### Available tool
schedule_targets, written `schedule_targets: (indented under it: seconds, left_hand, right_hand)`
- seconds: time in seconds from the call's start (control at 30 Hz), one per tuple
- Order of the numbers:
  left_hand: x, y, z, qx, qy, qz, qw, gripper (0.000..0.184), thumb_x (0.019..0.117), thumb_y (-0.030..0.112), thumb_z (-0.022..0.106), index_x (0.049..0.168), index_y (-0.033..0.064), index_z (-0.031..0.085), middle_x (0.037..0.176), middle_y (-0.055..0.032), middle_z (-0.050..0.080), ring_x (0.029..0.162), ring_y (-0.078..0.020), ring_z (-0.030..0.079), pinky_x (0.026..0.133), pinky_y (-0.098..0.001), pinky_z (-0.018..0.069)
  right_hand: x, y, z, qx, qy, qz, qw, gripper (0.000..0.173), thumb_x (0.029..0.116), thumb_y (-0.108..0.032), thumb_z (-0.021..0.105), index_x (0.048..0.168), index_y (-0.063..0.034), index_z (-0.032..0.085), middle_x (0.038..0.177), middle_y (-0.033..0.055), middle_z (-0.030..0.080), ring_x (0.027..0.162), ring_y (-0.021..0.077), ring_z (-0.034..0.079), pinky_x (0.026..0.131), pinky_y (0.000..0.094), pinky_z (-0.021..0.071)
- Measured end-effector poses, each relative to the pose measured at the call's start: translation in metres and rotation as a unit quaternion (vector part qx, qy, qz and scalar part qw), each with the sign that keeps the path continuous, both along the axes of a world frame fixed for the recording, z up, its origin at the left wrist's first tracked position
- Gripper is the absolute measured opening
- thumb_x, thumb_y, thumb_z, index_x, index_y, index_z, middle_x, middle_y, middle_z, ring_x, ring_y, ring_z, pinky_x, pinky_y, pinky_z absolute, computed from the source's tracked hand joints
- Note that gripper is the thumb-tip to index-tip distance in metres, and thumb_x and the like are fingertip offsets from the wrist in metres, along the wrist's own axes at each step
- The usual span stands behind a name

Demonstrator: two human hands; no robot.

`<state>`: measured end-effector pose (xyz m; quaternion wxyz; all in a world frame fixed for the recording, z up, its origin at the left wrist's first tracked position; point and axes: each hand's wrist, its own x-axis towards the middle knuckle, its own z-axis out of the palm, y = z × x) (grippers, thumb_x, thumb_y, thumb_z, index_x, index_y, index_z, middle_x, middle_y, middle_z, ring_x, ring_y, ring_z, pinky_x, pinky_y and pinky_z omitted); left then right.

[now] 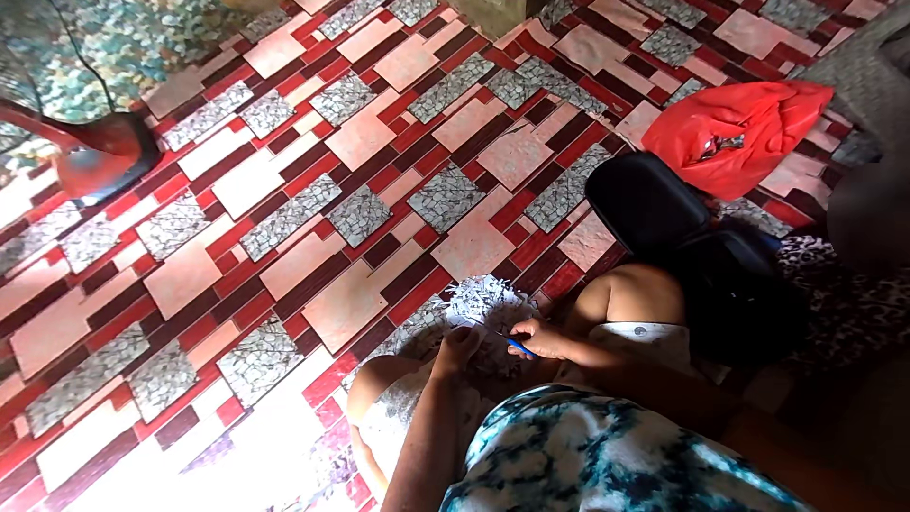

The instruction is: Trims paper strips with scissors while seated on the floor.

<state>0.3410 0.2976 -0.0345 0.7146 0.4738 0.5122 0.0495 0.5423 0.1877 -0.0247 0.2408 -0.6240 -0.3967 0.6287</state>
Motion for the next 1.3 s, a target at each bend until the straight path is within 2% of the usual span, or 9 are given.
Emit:
schedule_targets:
  seconds: [0.07,0.17,0.23,0.3,0.43,0.63,1.0,1.1,1.3]
  left_hand:
    - [-0.0004,0.0001,-0.0009,0.001,0.0,0.003,1.0,0.018,0.1063,0.013,0.056,0.112,-0.0039,0.061,0.081,-0.0091,0.071,0.056,-0.0103,0.063,0.051,-0.0231,0.0525]
    - [0.0005,-0.0005,-0.0009,0.0,0.003,0.015,1.0,0.018,0.1067,0.011,0.053,0.113,-0.0044,0.059,0.08,-0.0095,0.07,0.056,-0.0107,0.063,0.051,-0.024,0.0529]
    - [0.0003,-0.0004,-0.0008,0.001,0.001,0.019,1.0,0.017,0.1066,0.01,0.053,0.114,-0.0045,0.059,0.08,-0.0094,0.07,0.057,-0.011,0.063,0.052,-0.0243,0.0537]
    - [0.0003,-0.0005,-0.0013,0.001,-0.004,0.018,1.0,0.016,0.1062,0.009,0.054,0.112,-0.0043,0.059,0.081,-0.0092,0.07,0.057,-0.011,0.064,0.052,-0.0241,0.0536]
    - [0.001,-0.0013,-0.0016,-0.004,-0.014,0.016,1.0,0.015,0.1063,0.01,0.054,0.109,-0.0036,0.06,0.08,-0.0096,0.07,0.056,-0.0109,0.063,0.051,-0.0233,0.0522]
    - [0.0002,-0.0004,-0.001,0.012,-0.006,-0.006,1.0,0.018,0.1067,0.011,0.053,0.111,-0.0038,0.061,0.08,-0.0088,0.071,0.056,-0.0099,0.062,0.05,-0.0227,0.051]
    - [-0.0004,0.0007,-0.0024,0.012,0.011,0.009,1.0,0.017,0.1029,0.013,0.062,0.109,-0.0029,0.063,0.08,-0.0086,0.071,0.058,-0.0109,0.064,0.053,-0.024,0.0536]
    - [-0.0016,0.0018,-0.0061,0.021,0.014,0.004,1.0,0.018,0.1031,0.014,0.062,0.109,-0.0026,0.064,0.08,-0.0072,0.07,0.059,-0.0099,0.063,0.054,-0.0237,0.053]
    - [-0.0012,0.0013,-0.0061,0.021,0.009,0.001,1.0,0.015,0.1016,0.011,0.062,0.107,-0.0028,0.062,0.078,-0.007,0.069,0.057,-0.0093,0.061,0.052,-0.0229,0.0512]
  right_hand:
    - [0.0004,0.0003,-0.0002,-0.013,0.012,-0.015,1.0,0.033,0.0983,-0.019,0.069,0.121,0.0034,0.062,0.085,0.0053,0.066,0.067,0.0053,0.06,0.067,0.0227,0.0526]
    - [-0.0006,0.0013,0.0035,-0.064,0.032,-0.027,0.997,0.037,0.0998,-0.03,0.068,0.122,-0.0019,0.059,0.082,0.0012,0.064,0.064,0.0047,0.056,0.058,0.0217,0.0448]
    - [-0.001,0.0019,0.005,-0.074,0.03,-0.012,0.997,0.037,0.0997,-0.033,0.068,0.121,-0.0035,0.06,0.083,0.0012,0.064,0.064,0.0047,0.055,0.057,0.022,0.0433]
    - [-0.0021,0.0013,0.0056,-0.067,0.027,-0.002,0.997,0.038,0.0987,-0.032,0.069,0.121,-0.0023,0.061,0.083,0.0022,0.064,0.064,0.0048,0.054,0.058,0.0221,0.0428]
    - [-0.0026,0.0005,0.0028,-0.047,0.042,0.001,0.998,0.04,0.0982,-0.028,0.071,0.123,0.0014,0.06,0.086,0.0036,0.064,0.067,0.0046,0.057,0.064,0.022,0.0492]
    - [-0.0016,-0.0006,-0.003,0.009,0.029,-0.001,1.0,0.03,0.0975,-0.022,0.071,0.115,0.0021,0.065,0.081,0.0028,0.064,0.065,0.0036,0.058,0.064,0.021,0.0507]
    - [0.0015,-0.0002,0.0018,0.008,-0.001,0.012,1.0,0.032,0.0985,-0.017,0.069,0.121,0.0038,0.063,0.086,0.0061,0.067,0.068,0.0045,0.059,0.068,0.0217,0.0513]
    - [0.0003,0.0002,0.001,-0.023,0.022,-0.007,0.999,0.031,0.0988,-0.022,0.069,0.117,0.0023,0.062,0.081,0.0025,0.064,0.066,0.0041,0.058,0.064,0.0214,0.0505]
    - [-0.0016,0.0015,0.0037,-0.048,0.028,0.011,0.998,0.036,0.0994,-0.03,0.069,0.119,-0.0004,0.061,0.085,0.0028,0.064,0.066,0.0046,0.056,0.062,0.0221,0.0463]
